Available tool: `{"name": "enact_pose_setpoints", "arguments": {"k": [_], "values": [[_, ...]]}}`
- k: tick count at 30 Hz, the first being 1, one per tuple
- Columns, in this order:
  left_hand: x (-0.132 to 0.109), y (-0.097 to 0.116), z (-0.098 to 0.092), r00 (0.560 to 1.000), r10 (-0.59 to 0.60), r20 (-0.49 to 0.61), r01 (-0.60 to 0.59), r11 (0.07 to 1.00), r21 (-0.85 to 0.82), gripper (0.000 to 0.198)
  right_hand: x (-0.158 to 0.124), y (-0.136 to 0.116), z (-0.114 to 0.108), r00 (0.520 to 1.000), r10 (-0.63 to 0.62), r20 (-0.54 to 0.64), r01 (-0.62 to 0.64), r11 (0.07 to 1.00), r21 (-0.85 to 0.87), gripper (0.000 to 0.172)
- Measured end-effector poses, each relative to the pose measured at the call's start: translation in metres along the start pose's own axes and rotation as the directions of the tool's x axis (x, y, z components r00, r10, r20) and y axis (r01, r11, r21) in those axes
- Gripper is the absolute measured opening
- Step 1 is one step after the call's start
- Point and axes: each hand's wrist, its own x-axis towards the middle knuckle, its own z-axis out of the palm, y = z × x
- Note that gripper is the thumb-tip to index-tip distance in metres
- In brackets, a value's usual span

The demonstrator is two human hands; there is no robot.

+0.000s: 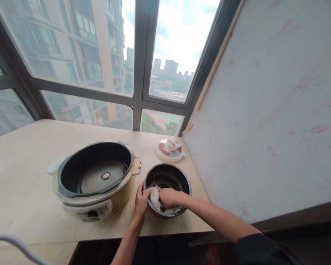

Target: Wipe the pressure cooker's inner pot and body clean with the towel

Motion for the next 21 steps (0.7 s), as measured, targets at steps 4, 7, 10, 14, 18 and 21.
{"name": "enact_pose_setpoints", "arguments": {"k": [4,7,10,14,18,21], "values": [[0.002,-0.003,0.003,0.995,0.058,-0.084,-0.060,0.998,-0.017,0.076,-0.015,0.004,-0.012,0.992,-0.010,0.124,0.025,0.993,-0.119,0.043],[0.004,-0.001,0.003,0.997,0.070,-0.043,-0.070,0.998,0.004,0.075,-0.020,0.008,-0.016,0.982,0.005,0.188,0.029,0.984,-0.174,0.041],[0.005,0.001,0.001,0.997,0.078,0.006,-0.078,0.996,0.033,0.065,-0.016,0.015,-0.019,0.980,0.053,0.193,-0.012,0.978,-0.207,0.044],[0.006,0.002,0.000,0.998,0.065,0.003,-0.065,0.997,0.040,0.065,0.001,0.027,-0.023,0.981,0.177,0.083,-0.153,0.960,-0.236,0.036],[0.008,-0.001,0.000,0.999,0.046,-0.003,-0.046,0.998,0.044,0.069,0.021,0.036,-0.029,0.952,0.296,-0.073,-0.304,0.933,-0.191,0.035],[0.011,-0.009,0.000,0.999,0.036,-0.021,-0.035,0.999,0.030,0.070,0.035,0.034,-0.028,0.932,0.332,-0.146,-0.350,0.928,-0.129,0.035]]}}
